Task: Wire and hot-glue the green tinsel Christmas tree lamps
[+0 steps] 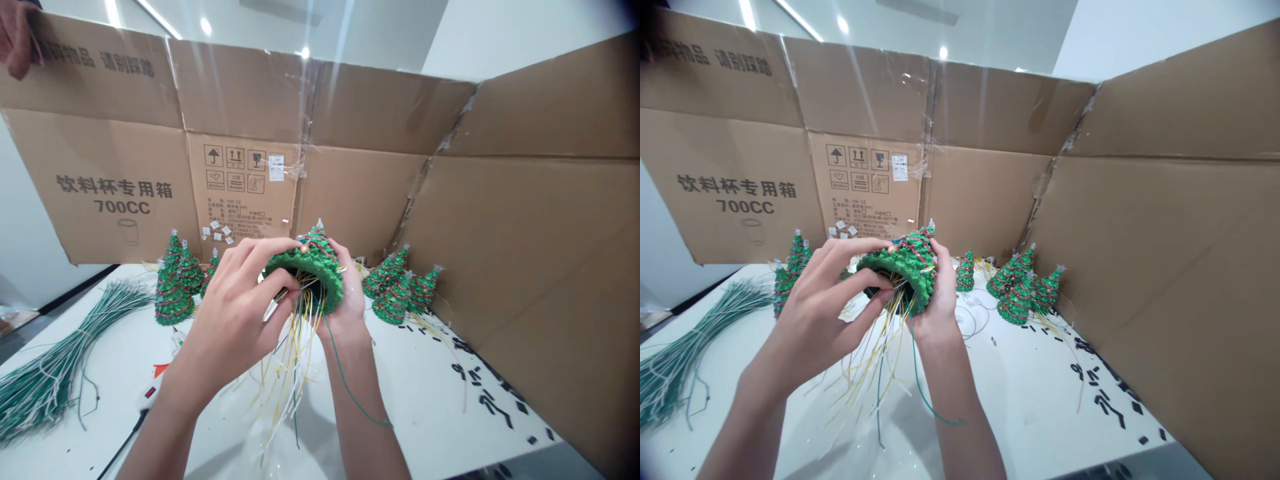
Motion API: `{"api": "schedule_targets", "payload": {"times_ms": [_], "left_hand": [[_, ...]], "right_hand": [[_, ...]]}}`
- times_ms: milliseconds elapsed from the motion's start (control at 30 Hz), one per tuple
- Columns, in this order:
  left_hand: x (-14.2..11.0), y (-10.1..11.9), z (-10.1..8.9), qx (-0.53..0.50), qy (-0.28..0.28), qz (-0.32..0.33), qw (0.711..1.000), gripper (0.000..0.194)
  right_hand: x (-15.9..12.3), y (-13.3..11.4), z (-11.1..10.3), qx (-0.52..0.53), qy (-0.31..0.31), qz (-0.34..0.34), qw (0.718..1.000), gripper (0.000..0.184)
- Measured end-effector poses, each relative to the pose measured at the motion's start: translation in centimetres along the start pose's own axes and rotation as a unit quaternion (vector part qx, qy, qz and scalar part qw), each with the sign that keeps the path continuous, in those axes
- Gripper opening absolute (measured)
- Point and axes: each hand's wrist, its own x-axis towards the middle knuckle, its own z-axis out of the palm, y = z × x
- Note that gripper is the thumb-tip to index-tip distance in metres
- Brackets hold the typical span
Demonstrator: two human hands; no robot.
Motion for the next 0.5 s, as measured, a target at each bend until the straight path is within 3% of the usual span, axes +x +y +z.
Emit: {"api": "schedule_targets", "payload": {"times_ms": [100,267,500], "left_hand": [[0.0,0.2,0.1,-0.034,0.018,-0.007,0.999,0.011],[0.1,0.7,0.5,-0.025,0.074,-0.006,0.997,0.014],[0.2,1.1,0.9,-0.011,0.108,0.017,0.994,0.016]], "right_hand": [[-0.5,-0.1,0.5,0.015,0.024,0.024,0.999,0.028],[-1.0,-0.4,1.4,0.000,0.039,0.003,0.999,0.029],[-1.5,-0.5,1.4,-0.016,0.013,-0.005,1.000,0.034]]}}
